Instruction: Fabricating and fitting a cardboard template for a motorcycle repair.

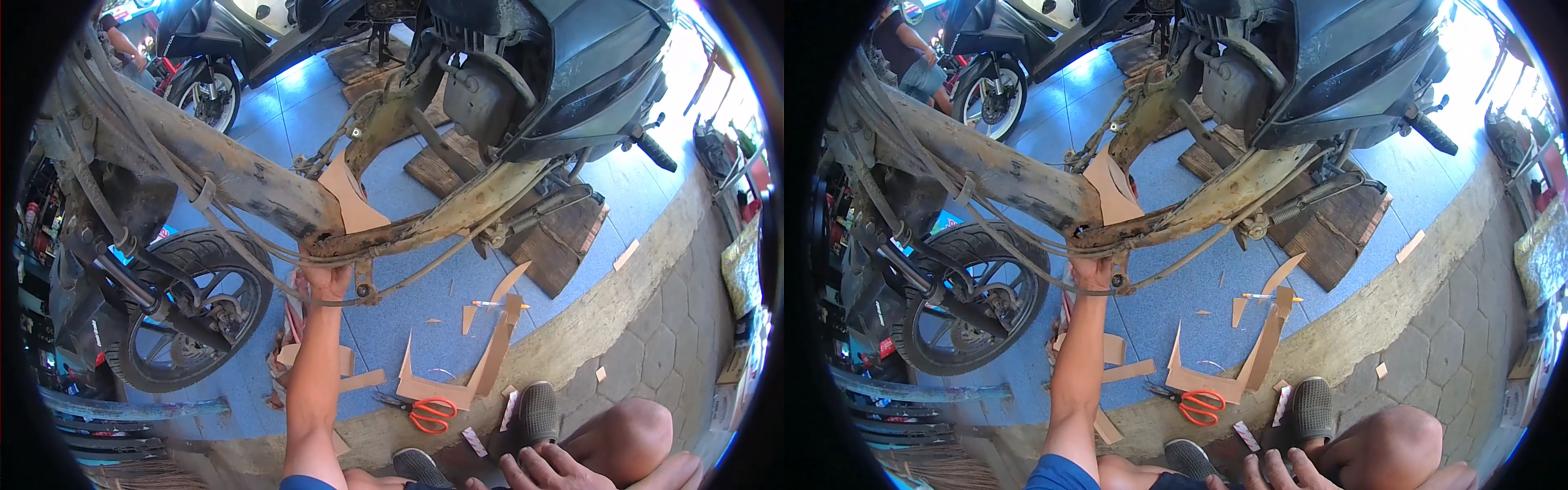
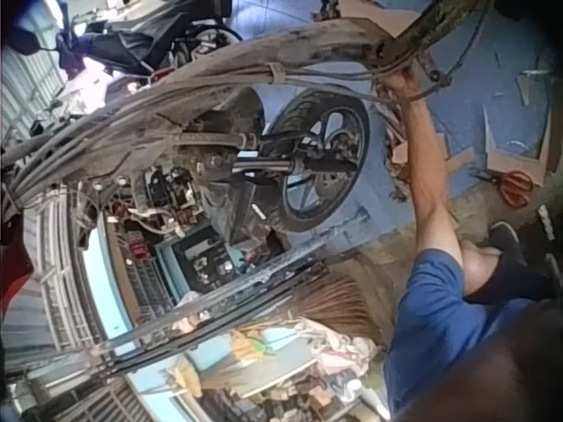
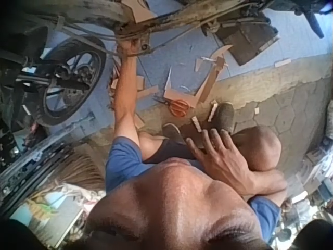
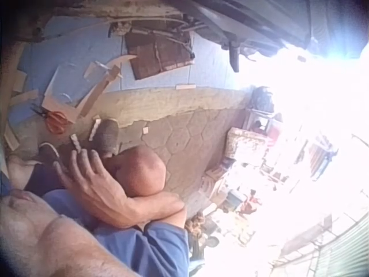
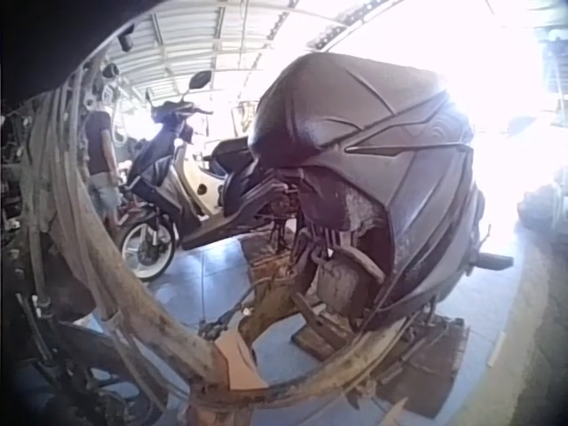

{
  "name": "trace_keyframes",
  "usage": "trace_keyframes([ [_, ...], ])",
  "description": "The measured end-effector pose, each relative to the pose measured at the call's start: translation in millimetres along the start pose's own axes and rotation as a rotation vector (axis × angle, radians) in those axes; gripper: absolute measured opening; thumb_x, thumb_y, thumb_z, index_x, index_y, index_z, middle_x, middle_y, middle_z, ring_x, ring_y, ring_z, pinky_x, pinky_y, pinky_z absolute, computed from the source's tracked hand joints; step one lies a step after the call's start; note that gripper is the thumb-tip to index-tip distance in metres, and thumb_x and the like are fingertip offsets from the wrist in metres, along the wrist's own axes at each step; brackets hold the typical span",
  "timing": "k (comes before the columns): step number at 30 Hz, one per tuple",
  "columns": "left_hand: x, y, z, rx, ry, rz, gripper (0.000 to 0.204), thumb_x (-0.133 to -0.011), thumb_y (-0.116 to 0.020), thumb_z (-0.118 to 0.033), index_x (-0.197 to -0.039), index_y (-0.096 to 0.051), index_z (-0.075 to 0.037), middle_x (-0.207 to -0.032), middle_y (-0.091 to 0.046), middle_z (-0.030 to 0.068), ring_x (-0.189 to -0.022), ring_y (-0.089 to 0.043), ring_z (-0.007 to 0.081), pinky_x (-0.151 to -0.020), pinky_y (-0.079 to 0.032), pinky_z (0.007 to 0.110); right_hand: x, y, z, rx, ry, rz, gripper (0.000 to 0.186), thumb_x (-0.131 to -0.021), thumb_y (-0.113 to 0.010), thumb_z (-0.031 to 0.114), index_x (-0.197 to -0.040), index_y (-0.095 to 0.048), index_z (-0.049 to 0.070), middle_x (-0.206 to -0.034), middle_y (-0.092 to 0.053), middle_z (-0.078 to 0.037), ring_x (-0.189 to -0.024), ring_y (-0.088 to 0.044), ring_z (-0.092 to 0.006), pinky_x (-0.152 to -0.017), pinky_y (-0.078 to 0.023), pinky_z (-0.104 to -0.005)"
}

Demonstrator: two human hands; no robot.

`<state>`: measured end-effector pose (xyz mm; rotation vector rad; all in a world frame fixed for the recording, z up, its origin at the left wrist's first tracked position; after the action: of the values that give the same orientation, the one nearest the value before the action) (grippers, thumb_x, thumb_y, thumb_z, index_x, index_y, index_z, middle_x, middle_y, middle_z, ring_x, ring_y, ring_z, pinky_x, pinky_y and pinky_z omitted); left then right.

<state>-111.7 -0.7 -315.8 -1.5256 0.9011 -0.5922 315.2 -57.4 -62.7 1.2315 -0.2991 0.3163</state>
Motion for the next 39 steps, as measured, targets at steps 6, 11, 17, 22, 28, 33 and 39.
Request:
trace_keyframes([
  [6,0.7,-4.5,2.5,-0.009,0.028,0.017,0.05,-0.097,-0.051,-0.04,-0.127,-0.056,-0.001,-0.127,-0.061,0.019,-0.112,-0.062,0.037,-0.091,-0.056,0.054,1.3,0.5,-0.1,0.004,0.001,0.013,0.053,-0.093,-0.042,0.024,-0.145,-0.042,0.01,-0.129,-0.055,-0.023,-0.121,-0.053,-0.0383,-0.104,-0.039,-0.05],
  [11,0.9,2.6,-4.0,-0.033,0.015,-0.04,0.049,-0.097,-0.05,-0.04,-0.126,-0.057,-0.001,-0.125,-0.062,0.0189,-0.11,-0.063,0.0362,-0.092,-0.056,0.054,2.2,1.9,0.9,-0.008,0.003,0.017,0.053,-0.092,-0.044,0.024,-0.143,-0.044,0.009,-0.13,-0.053,-0.023,-0.122,-0.05,-0.0372,-0.105,-0.037,-0.0482],
  [17,-0.2,-14.4,4.3,-0.1,-0.012,-0.068,0.045,-0.1,-0.046,-0.038,-0.125,-0.057,-0.003,-0.123,-0.064,0.016,-0.107,-0.065,0.0328,-0.09,-0.057,0.049,0.1,2.0,1.5,-0.05,-0.006,0.043,0.055,-0.091,-0.048,0.024,-0.143,-0.044,0.008,-0.131,-0.051,-0.023,-0.122,-0.049,-0.0377,-0.106,-0.036,-0.0474],
  [22,-1.4,-8.0,1.5,-0.134,-0.036,-0.126,0.051,-0.098,-0.047,-0.046,-0.128,-0.057,-0.007,-0.127,-0.062,0.012,-0.114,-0.061,0.0327,-0.099,-0.049,0.052,-5.2,6.4,8.2,-0.051,-0.004,0.076,0.057,-0.091,-0.048,0.024,-0.145,-0.041,0.008,-0.131,-0.051,-0.024,-0.123,-0.047,-0.0388,-0.107,-0.035,-0.0482],
  [28,1.4,-12.9,-2.6,-0.118,0.011,-0.054,0.071,-0.096,-0.041,-0.06,-0.132,-0.053,0.001,-0.129,-0.06,0.0184,-0.116,-0.06,0.0337,-0.101,-0.048,0.049,-14.6,4.1,21.6,-0.048,-0.006,0.17,0.057,-0.091,-0.053,0.023,-0.145,-0.04,0.01,-0.133,-0.05,-0.024,-0.125,-0.047,-0.039,-0.107,-0.035,-0.0492],
  [33,3.8,-12.5,-1.7,-0.098,-0.037,0.031,0.071,-0.098,-0.04,-0.057,-0.138,-0.045,0.001,-0.134,-0.055,0.0171,-0.118,-0.058,0.0324,-0.101,-0.05,0.047,-21.9,-3.4,30.9,-0.052,-0.058,0.206,0.06,-0.089,-0.06,0.023,-0.145,-0.042,0.014,-0.134,-0.051,-0.021,-0.126,-0.047,-0.0375,-0.106,-0.036,-0.0486],
  [39,0.8,-6.7,0.8,0.016,0.014,0.038,0.065,-0.097,-0.038,-0.061,-0.135,-0.051,-0.009,-0.132,-0.057,0.0128,-0.122,-0.055,0.0275,-0.104,-0.046,0.044,-28.1,-7.2,42.2,-0.006,-0.111,0.226,0.063,-0.085,-0.066,0.026,-0.143,-0.044,0.017,-0.135,-0.052,-0.018,-0.125,-0.048,-0.0366,-0.104,-0.039,-0.048],
])
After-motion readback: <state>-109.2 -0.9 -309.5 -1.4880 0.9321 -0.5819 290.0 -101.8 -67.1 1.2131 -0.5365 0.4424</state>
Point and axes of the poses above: each hand's wrist, its own x-axis away from the middle knuckle, its own y-axis out of the back of the hand, z = x × y, the point moved 7 cm from there along -x, towards the middle knuckle
